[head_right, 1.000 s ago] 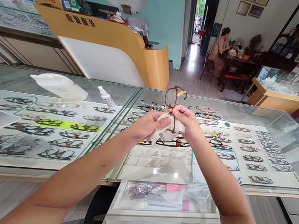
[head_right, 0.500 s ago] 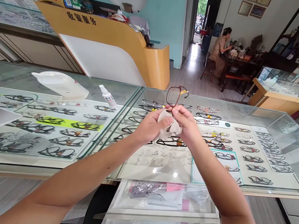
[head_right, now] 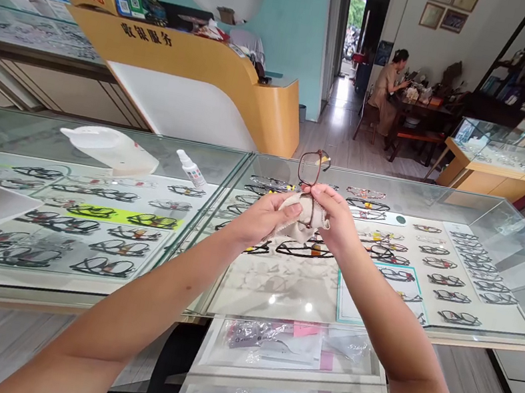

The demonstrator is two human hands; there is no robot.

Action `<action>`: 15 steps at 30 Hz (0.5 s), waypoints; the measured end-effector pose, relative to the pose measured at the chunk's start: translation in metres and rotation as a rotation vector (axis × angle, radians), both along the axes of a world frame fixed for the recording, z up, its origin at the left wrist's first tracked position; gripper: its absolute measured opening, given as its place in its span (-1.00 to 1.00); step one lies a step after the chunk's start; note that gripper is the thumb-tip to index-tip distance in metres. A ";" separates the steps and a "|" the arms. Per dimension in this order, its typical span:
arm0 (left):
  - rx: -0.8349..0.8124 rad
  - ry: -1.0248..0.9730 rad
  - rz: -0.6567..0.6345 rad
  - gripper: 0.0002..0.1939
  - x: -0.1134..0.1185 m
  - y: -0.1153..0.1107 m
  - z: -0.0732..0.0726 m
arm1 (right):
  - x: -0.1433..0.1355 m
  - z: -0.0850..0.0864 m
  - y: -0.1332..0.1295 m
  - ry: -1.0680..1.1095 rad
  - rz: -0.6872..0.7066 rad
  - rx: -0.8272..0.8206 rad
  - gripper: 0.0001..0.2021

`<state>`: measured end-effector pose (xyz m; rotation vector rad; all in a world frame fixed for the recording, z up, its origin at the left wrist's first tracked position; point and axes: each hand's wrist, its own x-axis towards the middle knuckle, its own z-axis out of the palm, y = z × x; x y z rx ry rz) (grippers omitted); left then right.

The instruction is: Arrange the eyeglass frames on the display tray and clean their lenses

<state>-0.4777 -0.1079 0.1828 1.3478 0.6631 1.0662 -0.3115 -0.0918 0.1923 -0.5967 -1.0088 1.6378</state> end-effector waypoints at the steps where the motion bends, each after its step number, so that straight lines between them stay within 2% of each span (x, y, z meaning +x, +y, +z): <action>1: -0.006 0.006 -0.014 -0.37 -0.001 0.000 0.001 | 0.001 0.000 0.001 0.006 0.006 -0.007 -0.62; 6: -0.026 -0.033 0.027 -0.38 0.005 -0.004 -0.001 | -0.002 0.000 -0.001 0.018 0.034 -0.018 -0.61; 15: 0.056 -0.051 0.271 -0.32 0.015 -0.008 -0.004 | -0.009 -0.003 -0.007 0.002 0.046 -0.005 -0.55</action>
